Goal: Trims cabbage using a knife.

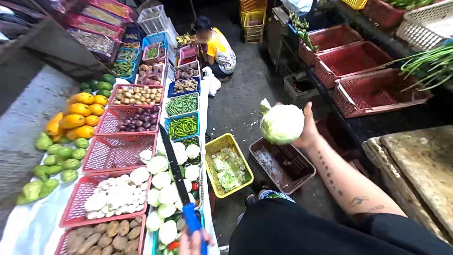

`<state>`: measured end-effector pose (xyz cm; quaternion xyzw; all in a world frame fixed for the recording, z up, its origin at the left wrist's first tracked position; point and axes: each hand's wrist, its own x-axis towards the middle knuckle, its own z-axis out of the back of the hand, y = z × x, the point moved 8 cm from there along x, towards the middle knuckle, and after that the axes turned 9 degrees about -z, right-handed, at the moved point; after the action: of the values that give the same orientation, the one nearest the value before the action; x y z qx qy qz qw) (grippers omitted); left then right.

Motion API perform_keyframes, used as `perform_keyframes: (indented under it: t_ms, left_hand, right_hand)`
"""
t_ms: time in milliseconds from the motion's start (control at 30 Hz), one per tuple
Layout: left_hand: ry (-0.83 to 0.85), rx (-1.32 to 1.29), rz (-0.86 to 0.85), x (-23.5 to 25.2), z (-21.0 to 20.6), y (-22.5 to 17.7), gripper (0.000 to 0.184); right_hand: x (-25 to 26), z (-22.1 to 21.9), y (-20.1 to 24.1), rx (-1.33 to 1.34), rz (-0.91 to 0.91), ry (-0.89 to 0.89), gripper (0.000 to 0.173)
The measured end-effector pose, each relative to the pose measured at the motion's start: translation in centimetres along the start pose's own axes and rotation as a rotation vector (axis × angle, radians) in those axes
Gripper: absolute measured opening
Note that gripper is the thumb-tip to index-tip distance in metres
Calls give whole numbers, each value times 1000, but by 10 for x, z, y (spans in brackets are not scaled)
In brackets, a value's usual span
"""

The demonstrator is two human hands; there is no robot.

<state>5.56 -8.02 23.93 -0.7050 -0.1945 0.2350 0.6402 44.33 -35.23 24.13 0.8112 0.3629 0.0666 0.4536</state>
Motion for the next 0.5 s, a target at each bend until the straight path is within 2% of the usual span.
perform_keyframes:
  t_ms: [67, 100, 133, 200, 300, 400, 500]
  left_hand:
    - [-4, 46, 114, 12, -39, 24, 38]
    - [-54, 131, 203, 20, -53, 35, 39]
    - [-88, 195, 291, 25, -63, 41, 37]
    - [-48, 296, 394, 28, -67, 45, 30]
    - [4, 457, 253, 45, -72, 30, 28]
    - [0, 645, 80, 66, -84, 1, 31]
    - [12, 790, 70, 99, -102, -9, 40]
  right_hand:
    - [1, -14, -65, 294, -178, 57, 108]
    - [3, -19, -89, 329, -274, 65, 109]
    - [6, -23, -108, 304, -360, 54, 106]
    - [12, -29, -130, 186, -457, 32, 99]
    - [36, -37, -99, 22, -440, 106, 92]
    - [47, -46, -68, -40, -377, 258, 87]
    - [81, -40, -90, 38, -327, 275, 108]
